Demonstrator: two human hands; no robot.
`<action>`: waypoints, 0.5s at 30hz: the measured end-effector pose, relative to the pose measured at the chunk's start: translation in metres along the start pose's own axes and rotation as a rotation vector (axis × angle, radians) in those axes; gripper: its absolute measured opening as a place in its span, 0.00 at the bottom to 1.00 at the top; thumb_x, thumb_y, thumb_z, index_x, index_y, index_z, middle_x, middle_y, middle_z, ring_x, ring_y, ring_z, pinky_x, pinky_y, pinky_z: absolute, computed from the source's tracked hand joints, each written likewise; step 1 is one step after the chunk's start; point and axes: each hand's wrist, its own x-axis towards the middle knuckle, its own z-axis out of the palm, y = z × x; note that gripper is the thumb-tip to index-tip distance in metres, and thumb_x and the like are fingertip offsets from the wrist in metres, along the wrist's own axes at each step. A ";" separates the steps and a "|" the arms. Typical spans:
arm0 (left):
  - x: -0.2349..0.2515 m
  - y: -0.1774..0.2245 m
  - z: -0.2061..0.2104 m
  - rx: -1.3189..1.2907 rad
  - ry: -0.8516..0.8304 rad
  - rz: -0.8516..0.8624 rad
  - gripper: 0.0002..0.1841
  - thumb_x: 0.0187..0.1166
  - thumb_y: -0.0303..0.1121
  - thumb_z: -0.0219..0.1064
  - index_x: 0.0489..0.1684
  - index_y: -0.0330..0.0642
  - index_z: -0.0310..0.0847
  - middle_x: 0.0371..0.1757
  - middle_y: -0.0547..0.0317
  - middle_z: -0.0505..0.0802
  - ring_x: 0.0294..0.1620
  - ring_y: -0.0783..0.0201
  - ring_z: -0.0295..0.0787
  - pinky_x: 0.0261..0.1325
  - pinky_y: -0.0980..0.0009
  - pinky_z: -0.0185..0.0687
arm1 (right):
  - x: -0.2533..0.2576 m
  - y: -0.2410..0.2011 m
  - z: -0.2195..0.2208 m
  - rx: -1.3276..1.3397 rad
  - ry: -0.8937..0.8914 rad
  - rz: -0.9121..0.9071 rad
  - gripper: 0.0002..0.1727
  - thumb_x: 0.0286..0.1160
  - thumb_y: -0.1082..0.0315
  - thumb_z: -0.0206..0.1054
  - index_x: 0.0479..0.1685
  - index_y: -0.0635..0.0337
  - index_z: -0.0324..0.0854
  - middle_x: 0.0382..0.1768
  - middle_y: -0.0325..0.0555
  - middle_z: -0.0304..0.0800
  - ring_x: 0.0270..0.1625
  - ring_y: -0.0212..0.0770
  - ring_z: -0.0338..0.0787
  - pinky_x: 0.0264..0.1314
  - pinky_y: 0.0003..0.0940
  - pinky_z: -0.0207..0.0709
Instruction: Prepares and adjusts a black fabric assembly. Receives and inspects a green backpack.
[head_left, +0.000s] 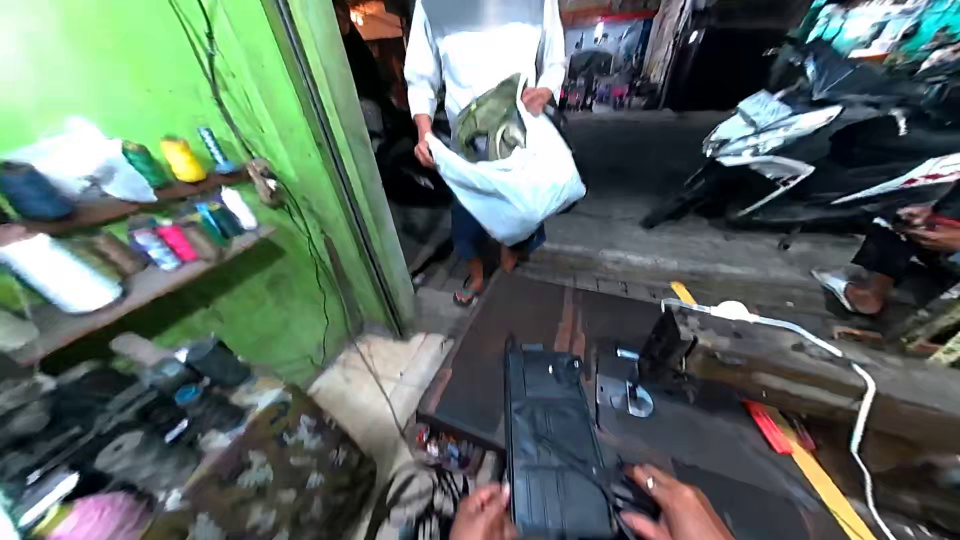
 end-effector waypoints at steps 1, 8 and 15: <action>-0.001 0.002 0.002 -0.026 0.027 0.004 0.08 0.86 0.30 0.62 0.50 0.33 0.82 0.31 0.58 0.91 0.27 0.65 0.88 0.38 0.64 0.90 | -0.003 0.004 0.003 -0.009 0.057 -0.030 0.31 0.63 0.47 0.81 0.59 0.61 0.90 0.54 0.58 0.94 0.51 0.58 0.96 0.52 0.62 0.88; 0.004 0.008 -0.004 -0.085 0.095 0.073 0.03 0.83 0.24 0.65 0.38 0.36 0.83 0.30 0.59 0.92 0.29 0.67 0.90 0.36 0.69 0.90 | -0.058 0.030 -0.010 -0.009 0.231 -0.033 0.32 0.59 0.45 0.77 0.53 0.65 0.91 0.45 0.56 0.95 0.43 0.54 0.96 0.46 0.57 0.89; 0.022 0.029 -0.028 0.481 0.330 0.317 0.20 0.92 0.39 0.54 0.25 0.40 0.79 0.17 0.68 0.77 0.13 0.74 0.70 0.21 0.74 0.71 | -0.100 0.071 -0.049 -0.119 0.279 0.332 0.27 0.60 0.62 0.80 0.56 0.74 0.86 0.43 0.70 0.92 0.42 0.70 0.92 0.49 0.74 0.80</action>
